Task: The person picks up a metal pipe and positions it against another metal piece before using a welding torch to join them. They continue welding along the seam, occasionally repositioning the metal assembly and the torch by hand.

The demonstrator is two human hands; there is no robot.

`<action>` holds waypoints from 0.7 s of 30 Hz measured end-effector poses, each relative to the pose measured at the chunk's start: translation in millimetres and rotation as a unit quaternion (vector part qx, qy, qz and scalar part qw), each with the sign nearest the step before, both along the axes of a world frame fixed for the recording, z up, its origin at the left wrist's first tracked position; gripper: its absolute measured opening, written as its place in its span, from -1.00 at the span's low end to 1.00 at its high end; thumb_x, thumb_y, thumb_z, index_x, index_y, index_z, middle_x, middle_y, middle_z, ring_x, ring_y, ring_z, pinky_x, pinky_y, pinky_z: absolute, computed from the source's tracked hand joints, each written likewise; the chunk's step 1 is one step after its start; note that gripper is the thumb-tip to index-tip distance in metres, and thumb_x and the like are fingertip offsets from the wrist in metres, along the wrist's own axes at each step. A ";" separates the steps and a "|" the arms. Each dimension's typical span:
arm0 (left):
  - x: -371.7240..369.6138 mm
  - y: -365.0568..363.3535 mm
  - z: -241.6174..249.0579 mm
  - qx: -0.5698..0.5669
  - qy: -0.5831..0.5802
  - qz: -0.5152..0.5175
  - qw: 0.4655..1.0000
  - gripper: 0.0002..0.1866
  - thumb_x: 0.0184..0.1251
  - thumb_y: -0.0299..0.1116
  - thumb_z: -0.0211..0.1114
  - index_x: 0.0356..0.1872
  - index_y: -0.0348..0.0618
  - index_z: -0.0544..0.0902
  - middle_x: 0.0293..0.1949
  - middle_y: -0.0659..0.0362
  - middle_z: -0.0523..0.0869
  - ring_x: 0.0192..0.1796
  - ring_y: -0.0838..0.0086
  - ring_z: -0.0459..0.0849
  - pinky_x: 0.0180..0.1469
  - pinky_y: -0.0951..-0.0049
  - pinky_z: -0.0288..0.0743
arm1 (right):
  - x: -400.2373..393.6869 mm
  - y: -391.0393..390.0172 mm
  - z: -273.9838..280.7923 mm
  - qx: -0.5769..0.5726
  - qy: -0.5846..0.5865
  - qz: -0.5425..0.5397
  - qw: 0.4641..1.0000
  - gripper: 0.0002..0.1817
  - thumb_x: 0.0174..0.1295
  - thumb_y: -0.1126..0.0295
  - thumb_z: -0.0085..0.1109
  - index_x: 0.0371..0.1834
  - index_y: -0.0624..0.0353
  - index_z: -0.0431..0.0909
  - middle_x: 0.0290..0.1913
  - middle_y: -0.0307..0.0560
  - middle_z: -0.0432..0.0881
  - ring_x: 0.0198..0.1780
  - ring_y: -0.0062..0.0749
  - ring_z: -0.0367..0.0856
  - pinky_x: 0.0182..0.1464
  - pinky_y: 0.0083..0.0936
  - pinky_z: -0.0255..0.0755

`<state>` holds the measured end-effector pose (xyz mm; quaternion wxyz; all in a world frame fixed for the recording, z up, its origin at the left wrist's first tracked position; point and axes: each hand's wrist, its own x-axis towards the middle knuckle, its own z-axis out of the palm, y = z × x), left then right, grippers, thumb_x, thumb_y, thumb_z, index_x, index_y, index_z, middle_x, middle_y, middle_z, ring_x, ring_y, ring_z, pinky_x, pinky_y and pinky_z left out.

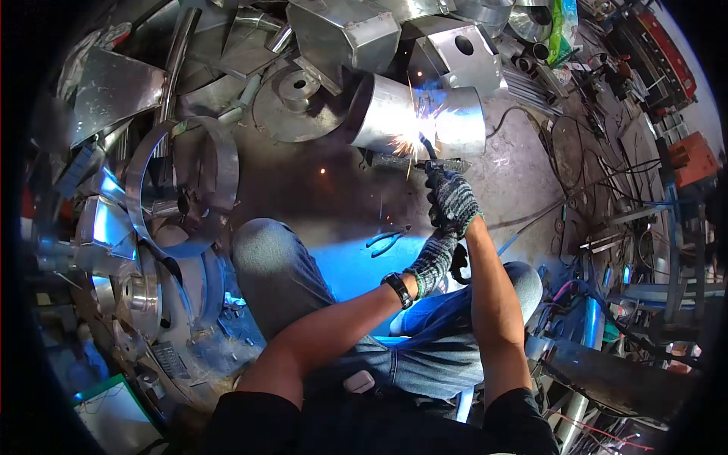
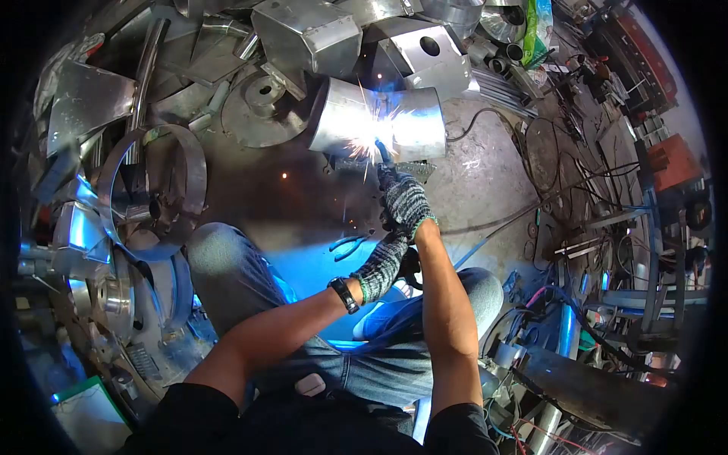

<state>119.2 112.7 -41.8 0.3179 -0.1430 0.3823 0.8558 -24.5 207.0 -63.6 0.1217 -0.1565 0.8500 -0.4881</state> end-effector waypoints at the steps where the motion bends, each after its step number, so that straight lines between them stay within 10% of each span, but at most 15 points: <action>1: 0.0 0.3 0.5 -0.002 -0.003 0.000 1.000 -0.50 0.78 0.15 0.03 0.15 -0.13 0.58 -0.29 0.09 0.71 -0.27 0.28 0.76 -0.33 0.02 0.81 | 10.5 -14.9 36.2 0.011 -0.048 -0.032 0.998 -0.41 0.60 -0.19 0.08 -0.03 0.23 0.64 -0.49 -0.15 0.53 -0.64 -0.37 0.51 -0.62 -0.30 0.37; 3: 0.6 -6.4 11.3 0.030 -0.006 0.001 1.000 -0.48 0.77 0.15 0.05 0.15 -0.17 0.58 -0.31 0.11 0.69 -0.28 0.30 0.75 -0.34 0.06 0.80 | -8.4 7.2 -20.6 0.015 0.057 0.020 0.998 -0.41 0.60 -0.18 0.07 -0.05 0.24 0.63 -0.53 -0.16 0.50 -0.65 -0.38 0.50 -0.62 -0.31 0.38; 4: 0.7 -6.5 11.7 0.030 -0.006 0.002 1.000 -0.48 0.77 0.15 0.05 0.15 -0.17 0.58 -0.31 0.11 0.69 -0.28 0.30 0.75 -0.34 0.06 0.80 | 13.2 -22.4 46.8 0.012 -0.063 -0.066 0.996 -0.40 0.60 -0.20 0.06 -0.11 0.24 0.62 -0.56 -0.17 0.48 -0.67 -0.39 0.47 -0.62 -0.31 0.37; 14: 1.4 -6.2 14.1 -0.003 0.018 0.009 1.000 -0.47 0.78 0.14 0.03 0.15 -0.20 0.59 -0.31 0.12 0.71 -0.33 0.38 0.73 -0.39 0.22 0.75 | 3.4 -15.0 30.6 0.000 0.038 -0.010 0.999 -0.34 0.56 -0.29 0.07 -0.13 0.22 0.63 -0.56 -0.16 0.49 -0.68 -0.37 0.47 -0.62 -0.30 0.37; 16: 3.4 -1.2 8.1 -0.086 0.045 0.023 0.995 -0.46 0.79 0.17 0.00 0.10 -0.17 0.59 -0.36 0.14 0.70 -0.48 0.39 0.65 -0.49 0.26 0.64 | 15.7 -36.0 88.4 0.008 -0.286 -0.177 0.942 -0.47 0.59 -0.10 0.14 0.04 0.25 0.65 -0.43 0.08 0.66 -0.45 -0.08 0.70 -0.40 -0.10 0.57; 17: 1.1 -7.1 17.1 -0.157 -0.004 -0.021 0.987 -0.45 0.77 0.20 -0.01 0.06 -0.16 0.57 -0.38 0.13 0.69 -0.58 0.40 0.58 -0.53 0.26 0.59 | 15.6 -39.9 78.2 0.009 -0.238 -0.178 0.955 -0.27 0.61 -0.32 -0.04 -0.25 0.24 0.62 -0.53 0.00 0.59 -0.51 -0.17 0.70 -0.48 -0.14 0.52; 21: 1.5 -2.2 1.4 -0.090 0.011 -0.014 0.996 -0.48 0.77 0.17 0.02 0.00 -0.16 0.59 -0.38 0.13 0.69 -0.58 0.39 0.61 -0.53 0.27 0.59 | 1.7 -9.2 14.9 -0.002 -0.133 -0.091 0.987 -0.35 0.58 -0.26 0.05 -0.19 0.21 0.63 -0.54 -0.08 0.54 -0.58 -0.26 0.59 -0.53 -0.23 0.43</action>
